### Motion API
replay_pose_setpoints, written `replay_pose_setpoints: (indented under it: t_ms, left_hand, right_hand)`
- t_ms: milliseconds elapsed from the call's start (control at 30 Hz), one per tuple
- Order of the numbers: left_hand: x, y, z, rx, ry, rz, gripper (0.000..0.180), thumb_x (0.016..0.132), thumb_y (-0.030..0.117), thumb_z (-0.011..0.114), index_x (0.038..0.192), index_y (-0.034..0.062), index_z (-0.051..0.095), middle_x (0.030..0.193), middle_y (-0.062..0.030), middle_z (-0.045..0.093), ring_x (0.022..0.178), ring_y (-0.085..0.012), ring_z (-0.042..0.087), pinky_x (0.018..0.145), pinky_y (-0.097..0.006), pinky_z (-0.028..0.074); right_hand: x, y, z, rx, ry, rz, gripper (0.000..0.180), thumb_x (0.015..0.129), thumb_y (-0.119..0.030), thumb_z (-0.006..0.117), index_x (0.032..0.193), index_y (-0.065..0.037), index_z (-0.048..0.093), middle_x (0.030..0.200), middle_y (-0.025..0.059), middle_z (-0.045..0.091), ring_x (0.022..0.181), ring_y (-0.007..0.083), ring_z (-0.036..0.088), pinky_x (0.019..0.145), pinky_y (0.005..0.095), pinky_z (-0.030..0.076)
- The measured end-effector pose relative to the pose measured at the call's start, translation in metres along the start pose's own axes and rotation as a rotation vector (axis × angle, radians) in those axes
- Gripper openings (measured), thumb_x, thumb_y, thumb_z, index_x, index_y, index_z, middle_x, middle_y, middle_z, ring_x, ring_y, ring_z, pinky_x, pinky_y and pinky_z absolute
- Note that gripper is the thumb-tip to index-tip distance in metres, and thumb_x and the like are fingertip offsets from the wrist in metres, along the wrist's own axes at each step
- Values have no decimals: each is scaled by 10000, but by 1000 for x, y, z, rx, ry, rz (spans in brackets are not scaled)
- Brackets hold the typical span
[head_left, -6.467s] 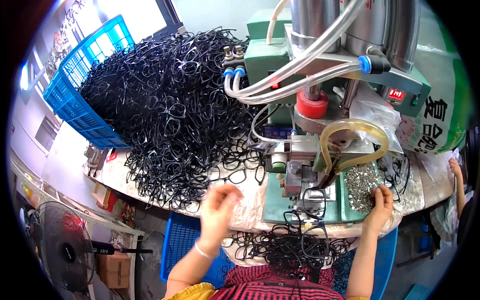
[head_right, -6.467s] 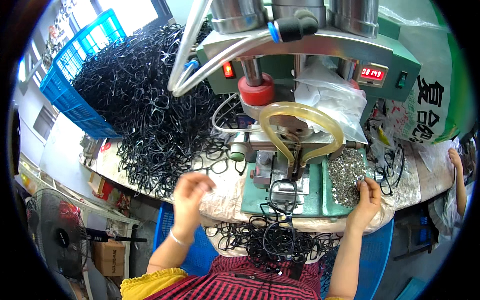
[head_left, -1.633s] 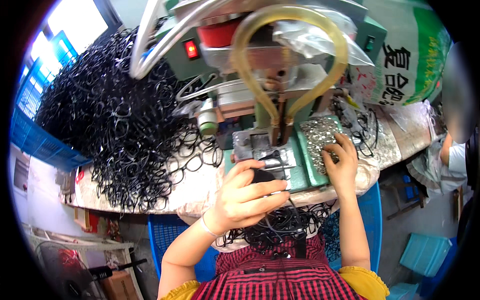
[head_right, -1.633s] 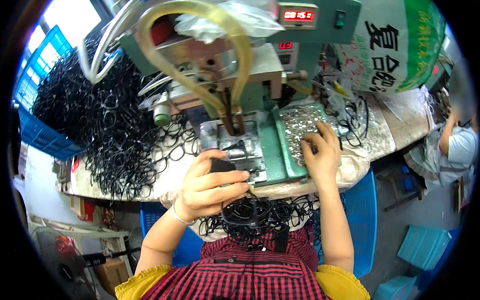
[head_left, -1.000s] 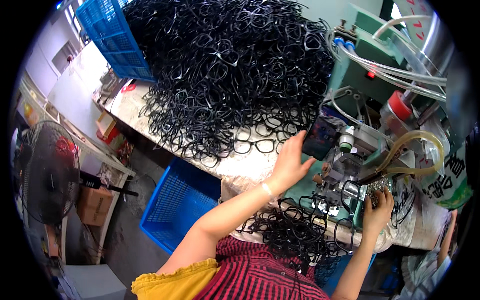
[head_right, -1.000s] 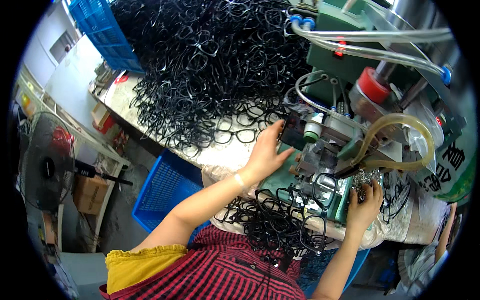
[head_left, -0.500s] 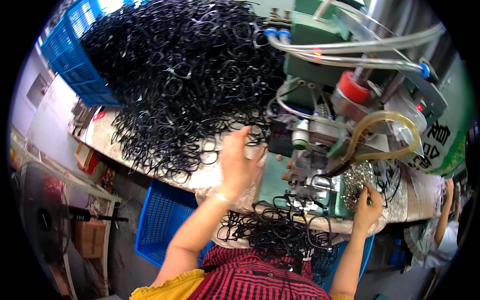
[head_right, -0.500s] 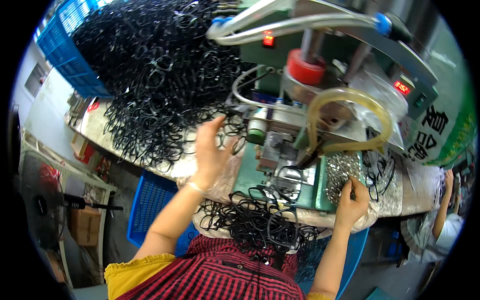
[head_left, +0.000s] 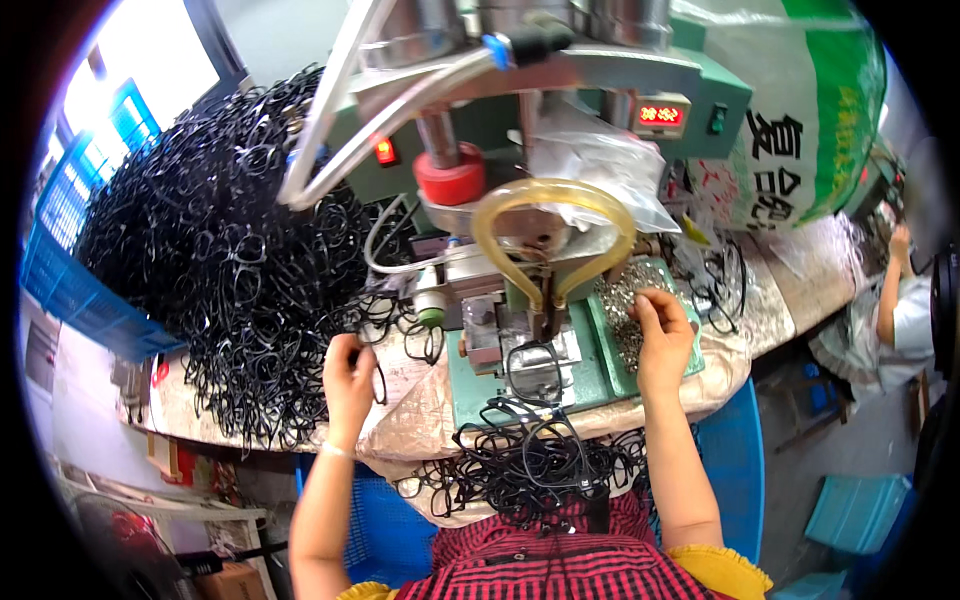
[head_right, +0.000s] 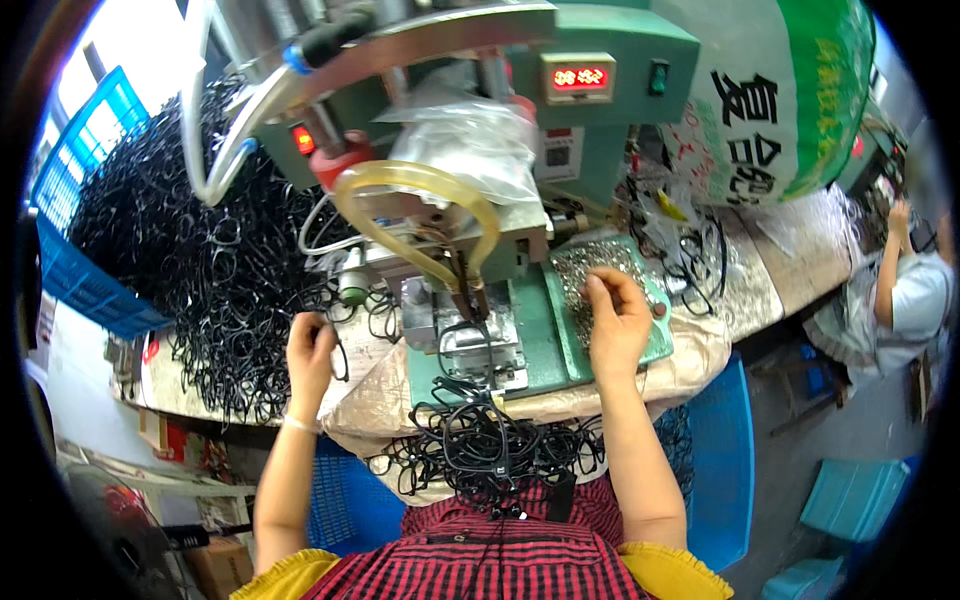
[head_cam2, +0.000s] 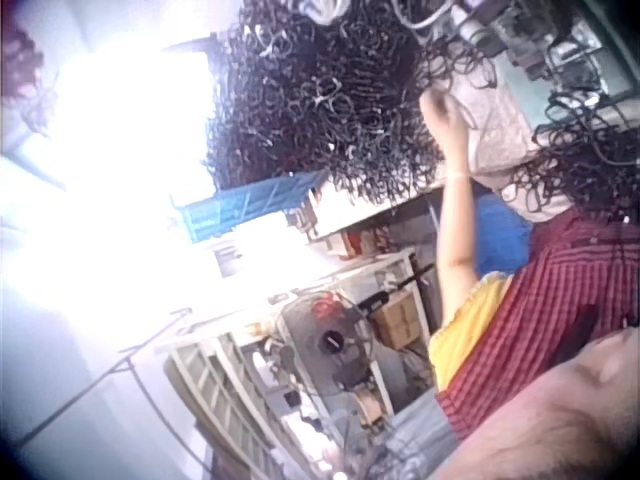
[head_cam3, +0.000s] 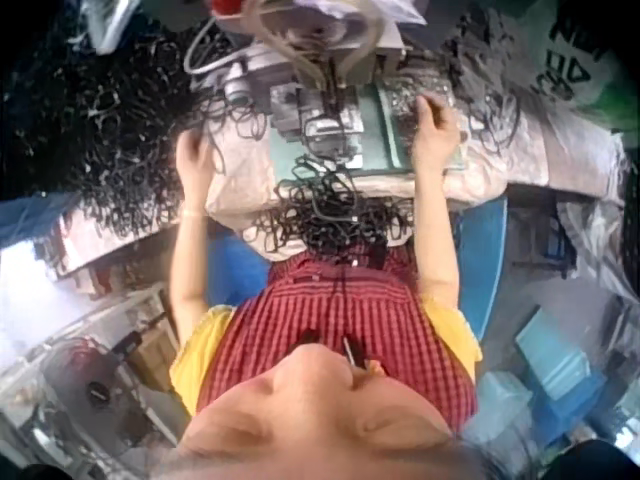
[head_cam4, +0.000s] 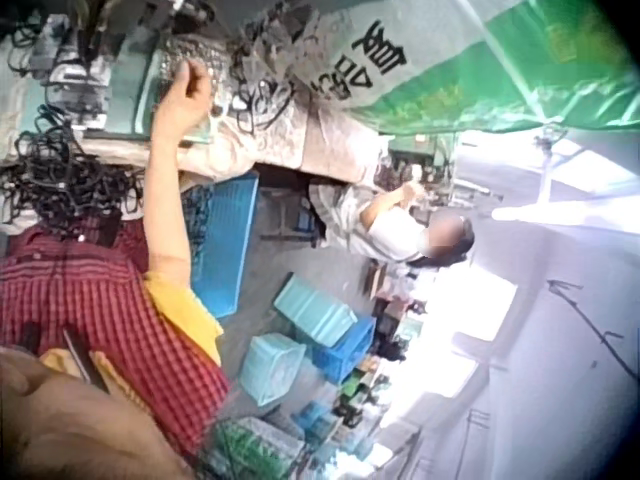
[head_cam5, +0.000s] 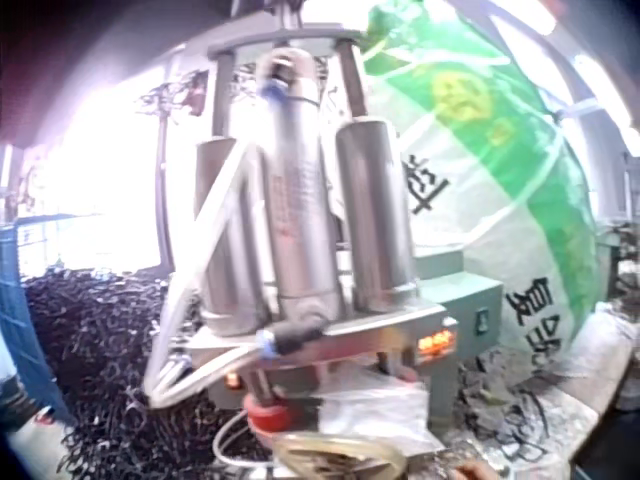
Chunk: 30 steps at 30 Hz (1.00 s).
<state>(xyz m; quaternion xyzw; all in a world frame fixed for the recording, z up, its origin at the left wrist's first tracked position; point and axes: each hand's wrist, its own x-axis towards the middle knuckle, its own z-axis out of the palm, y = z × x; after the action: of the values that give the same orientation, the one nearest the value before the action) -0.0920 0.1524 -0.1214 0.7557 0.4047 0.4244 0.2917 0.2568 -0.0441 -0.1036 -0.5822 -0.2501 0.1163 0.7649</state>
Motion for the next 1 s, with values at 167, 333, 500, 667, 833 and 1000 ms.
replay_pose_setpoints:
  t_ms: [167,333,500,667,833,1000]
  left_hand:
    - [-24,41,23,-1205,193,-548,72,964,187,574,1004,142,535,876,-16,585,674,-105,572,557,-221,486]
    - [-8,183,18,-1149,88,208,134,936,129,539,1056,81,502,907,-158,597,699,-217,636,553,-304,588]
    - [27,190,31,-646,146,503,203,927,46,528,1128,20,509,1092,-178,587,905,-261,632,652,-405,636]
    - [24,196,32,-820,26,488,167,923,61,543,1081,19,509,1037,-178,597,920,-283,643,659,-412,621]
    - [-9,181,36,-514,-180,760,59,968,89,582,922,90,544,917,-158,739,783,-281,725,751,-417,588]
    - [-15,171,57,-217,-404,977,229,769,48,671,995,85,693,1104,-114,733,929,-300,713,939,-515,504]
  right_hand:
    - [-21,-43,35,-59,-269,-186,118,852,-24,702,968,-4,713,905,67,717,850,158,669,774,274,514]
    - [-35,-55,60,-214,-274,-436,228,797,-40,745,1010,3,674,905,113,700,828,230,683,757,313,523]
    - [-45,-49,68,45,-301,-309,442,848,-25,732,1236,42,532,1042,111,693,887,149,678,803,270,523]
    - [-56,-73,68,275,-286,67,493,861,-12,688,1307,46,487,1064,134,697,972,192,682,895,290,503]
    - [-47,-88,33,-228,-503,-159,486,838,-75,666,1306,-3,554,1158,184,676,1139,360,611,1015,397,448]
    - [-16,-22,-38,-1151,-111,-494,207,773,-106,719,974,-58,705,1266,185,614,1248,388,523,1045,470,414]
